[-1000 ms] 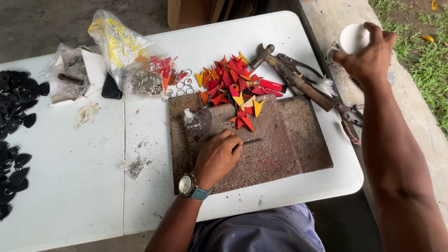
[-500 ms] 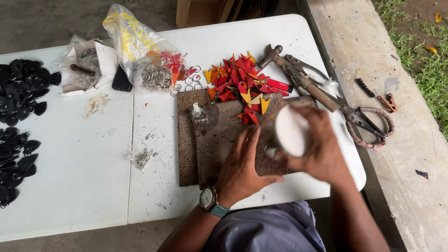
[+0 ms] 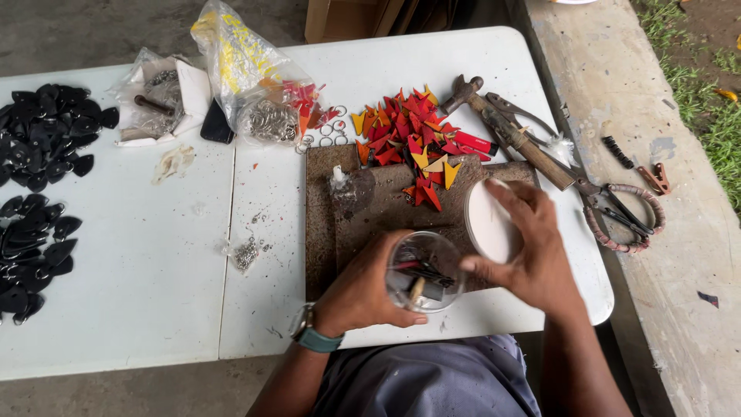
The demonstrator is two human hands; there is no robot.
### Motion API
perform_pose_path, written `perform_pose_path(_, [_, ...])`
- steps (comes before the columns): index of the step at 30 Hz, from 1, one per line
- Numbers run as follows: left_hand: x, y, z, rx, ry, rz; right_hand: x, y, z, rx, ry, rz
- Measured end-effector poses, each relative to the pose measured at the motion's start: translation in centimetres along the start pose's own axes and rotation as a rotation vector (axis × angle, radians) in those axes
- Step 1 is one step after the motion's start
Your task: The person hammers small, colorful, triangular metal pieces on a wooden block using a hammer and a metal punch. They repeatedly position the pieces, strike them, and then place the finished items into a pile. The person also briefly handles a small white container.
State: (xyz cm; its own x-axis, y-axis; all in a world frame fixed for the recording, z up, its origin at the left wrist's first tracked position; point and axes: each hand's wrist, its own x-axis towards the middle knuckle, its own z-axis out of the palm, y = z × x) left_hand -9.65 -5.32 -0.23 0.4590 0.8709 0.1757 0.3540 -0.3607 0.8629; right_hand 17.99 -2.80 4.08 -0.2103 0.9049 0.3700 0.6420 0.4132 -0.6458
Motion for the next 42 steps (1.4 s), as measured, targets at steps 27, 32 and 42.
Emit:
perform_pose_path(27, [-1.8,-0.9,-1.3,0.066,0.17,-0.065,4.0,-2.0,3.5,-0.011,-0.003,-0.153])
perform_pose_path(32, [-1.4,-0.6,-1.2,0.061,0.2,-0.065,3.9,-4.6,1.4,-0.056,-0.327,-0.313])
perform_pose_path(42, [-1.6,-1.3,-0.9,0.074,0.203,-0.007,5.2,0.3,1.9,-0.522,-0.231,-0.147])
